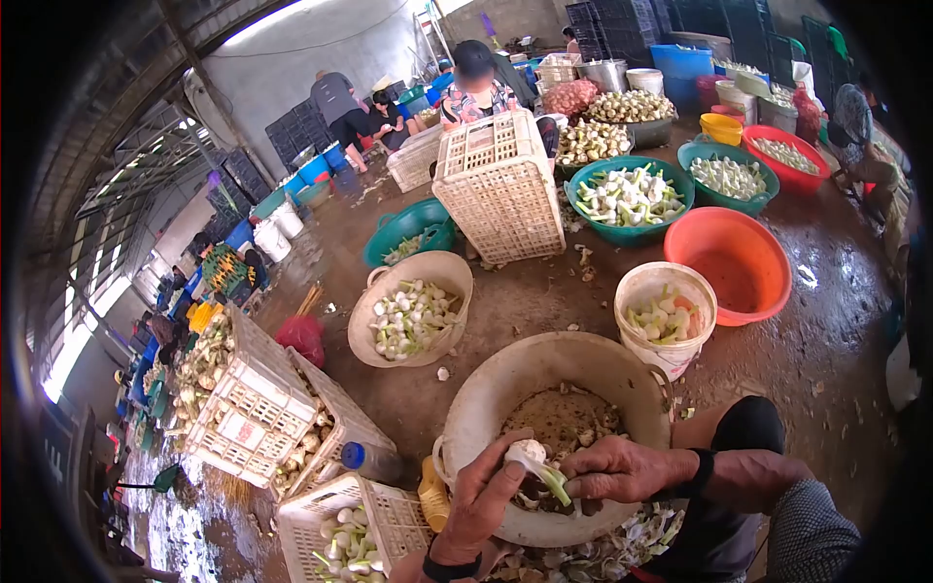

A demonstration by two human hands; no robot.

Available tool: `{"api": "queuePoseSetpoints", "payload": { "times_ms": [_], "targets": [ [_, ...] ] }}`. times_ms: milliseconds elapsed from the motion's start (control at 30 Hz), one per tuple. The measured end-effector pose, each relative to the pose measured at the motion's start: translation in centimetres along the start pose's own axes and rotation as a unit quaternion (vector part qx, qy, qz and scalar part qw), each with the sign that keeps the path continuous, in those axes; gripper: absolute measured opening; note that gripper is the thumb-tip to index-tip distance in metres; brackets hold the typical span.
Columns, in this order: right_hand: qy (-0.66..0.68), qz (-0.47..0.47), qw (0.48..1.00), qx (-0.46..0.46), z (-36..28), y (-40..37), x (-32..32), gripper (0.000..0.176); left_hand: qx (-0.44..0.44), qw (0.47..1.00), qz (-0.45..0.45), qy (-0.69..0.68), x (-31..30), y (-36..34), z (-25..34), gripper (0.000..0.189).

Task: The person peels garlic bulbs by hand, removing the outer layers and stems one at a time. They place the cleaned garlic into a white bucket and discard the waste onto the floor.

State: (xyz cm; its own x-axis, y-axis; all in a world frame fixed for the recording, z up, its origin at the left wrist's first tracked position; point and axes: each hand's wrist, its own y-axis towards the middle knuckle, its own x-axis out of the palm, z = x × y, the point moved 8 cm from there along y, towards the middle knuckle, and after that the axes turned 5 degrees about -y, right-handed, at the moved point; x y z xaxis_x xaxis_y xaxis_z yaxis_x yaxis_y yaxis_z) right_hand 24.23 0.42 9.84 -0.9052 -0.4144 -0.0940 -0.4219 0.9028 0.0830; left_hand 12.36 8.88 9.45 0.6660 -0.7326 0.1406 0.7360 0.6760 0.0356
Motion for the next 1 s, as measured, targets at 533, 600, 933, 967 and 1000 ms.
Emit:
{"api": "queuePoseSetpoints", "payload": {
  "times_ms": [533, 600, 933, 967, 1000],
  "targets": [
    [-0.396, 0.162, 0.892, -0.146, -1.2, 0.3, -0.9, 0.017, -0.030, 0.976, -0.027, 0.214, 0.8, 0.1, -2.9, 0.030],
    [-0.405, 0.184, 0.883, -0.149, -1.1, 0.3, -1.0, 0.019, -0.030, 0.978, -0.015, 0.206, 0.8, 0.1, -3.0, 0.026],
    [-0.470, 0.192, 0.854, -0.115, 0.5, 1.1, -1.7, 0.026, 0.088, 0.958, 0.024, 0.272, 1.9, 0.2, -0.6, 0.023],
    [-0.476, 0.219, 0.845, -0.110, 1.1, 1.3, -2.9, 0.024, 0.083, 0.962, 0.019, 0.260, 2.0, 0.0, -0.7, 0.022],
    [-0.482, 0.247, 0.834, -0.104, 1.2, 1.1, -3.9, 0.023, 0.084, 0.959, 0.017, 0.269, 2.4, -0.1, -0.3, 0.021]
  ]
}}
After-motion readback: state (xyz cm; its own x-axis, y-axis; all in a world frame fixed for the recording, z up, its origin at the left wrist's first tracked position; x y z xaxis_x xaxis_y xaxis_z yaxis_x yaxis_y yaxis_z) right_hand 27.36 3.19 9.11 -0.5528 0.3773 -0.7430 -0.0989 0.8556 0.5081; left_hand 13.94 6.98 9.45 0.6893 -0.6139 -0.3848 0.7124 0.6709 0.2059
